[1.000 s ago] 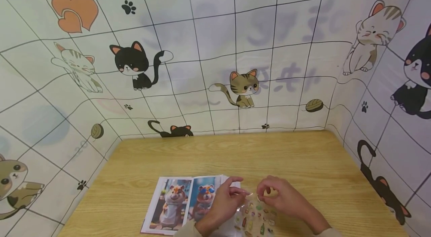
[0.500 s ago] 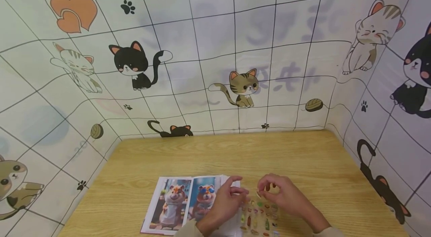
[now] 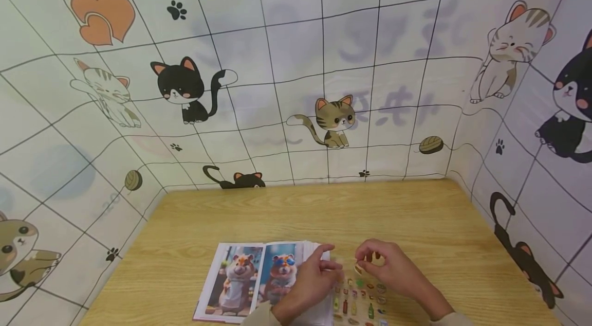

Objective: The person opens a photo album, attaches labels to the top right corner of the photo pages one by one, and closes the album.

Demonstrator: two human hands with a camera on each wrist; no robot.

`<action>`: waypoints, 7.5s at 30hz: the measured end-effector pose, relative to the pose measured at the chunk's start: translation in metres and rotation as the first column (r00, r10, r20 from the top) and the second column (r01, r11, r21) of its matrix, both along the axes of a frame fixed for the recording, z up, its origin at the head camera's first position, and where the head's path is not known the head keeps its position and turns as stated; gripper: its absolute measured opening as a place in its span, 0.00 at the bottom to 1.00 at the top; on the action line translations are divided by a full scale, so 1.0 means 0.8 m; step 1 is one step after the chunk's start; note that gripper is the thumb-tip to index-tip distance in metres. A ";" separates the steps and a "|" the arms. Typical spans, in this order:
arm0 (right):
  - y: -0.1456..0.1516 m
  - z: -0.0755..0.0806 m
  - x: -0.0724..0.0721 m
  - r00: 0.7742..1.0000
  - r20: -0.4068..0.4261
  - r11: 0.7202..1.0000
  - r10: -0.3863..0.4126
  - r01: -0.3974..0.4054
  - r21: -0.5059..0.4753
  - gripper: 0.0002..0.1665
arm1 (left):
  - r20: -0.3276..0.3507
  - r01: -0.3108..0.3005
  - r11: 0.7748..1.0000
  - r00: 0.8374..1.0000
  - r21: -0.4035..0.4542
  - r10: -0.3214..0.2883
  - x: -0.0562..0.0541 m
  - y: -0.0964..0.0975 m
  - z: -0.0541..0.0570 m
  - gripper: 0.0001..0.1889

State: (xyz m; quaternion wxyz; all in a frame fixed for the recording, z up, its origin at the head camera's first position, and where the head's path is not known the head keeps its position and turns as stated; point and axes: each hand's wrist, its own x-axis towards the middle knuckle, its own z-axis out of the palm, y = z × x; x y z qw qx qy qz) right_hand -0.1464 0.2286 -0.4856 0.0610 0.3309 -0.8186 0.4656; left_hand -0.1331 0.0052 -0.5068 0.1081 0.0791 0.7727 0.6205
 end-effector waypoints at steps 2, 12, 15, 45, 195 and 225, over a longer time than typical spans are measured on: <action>0.000 0.000 0.000 1.000 0.000 1.000 0.000 0.000 -0.002 0.09 | -0.006 0.002 1.000 1.000 -0.016 -0.002 0.000 0.000 0.000 0.32; -0.001 0.001 0.000 1.000 -0.004 1.000 0.013 -0.013 -0.010 0.10 | -0.013 0.047 0.997 0.999 -0.061 -0.048 0.001 -0.001 -0.001 0.37; -0.001 0.001 -0.001 1.000 0.003 1.000 0.015 -0.015 -0.014 0.10 | -0.015 0.062 0.996 0.998 -0.069 -0.063 0.002 -0.001 0.001 0.38; -0.009 -0.003 -0.008 0.998 0.067 1.000 0.006 -0.005 -0.015 0.13 | -0.037 0.064 0.997 0.997 -0.050 -0.066 0.004 -0.014 0.017 0.31; -0.320 -0.030 -0.101 0.958 0.262 0.972 -0.119 0.058 0.229 0.13 | -0.141 0.112 0.547 0.906 -0.829 -0.399 0.047 -0.203 0.005 0.37; -0.317 -0.035 -0.105 0.924 0.373 0.989 -0.088 0.036 0.144 0.10 | -0.113 0.134 0.573 0.920 -0.808 -0.375 0.047 -0.202 0.004 0.38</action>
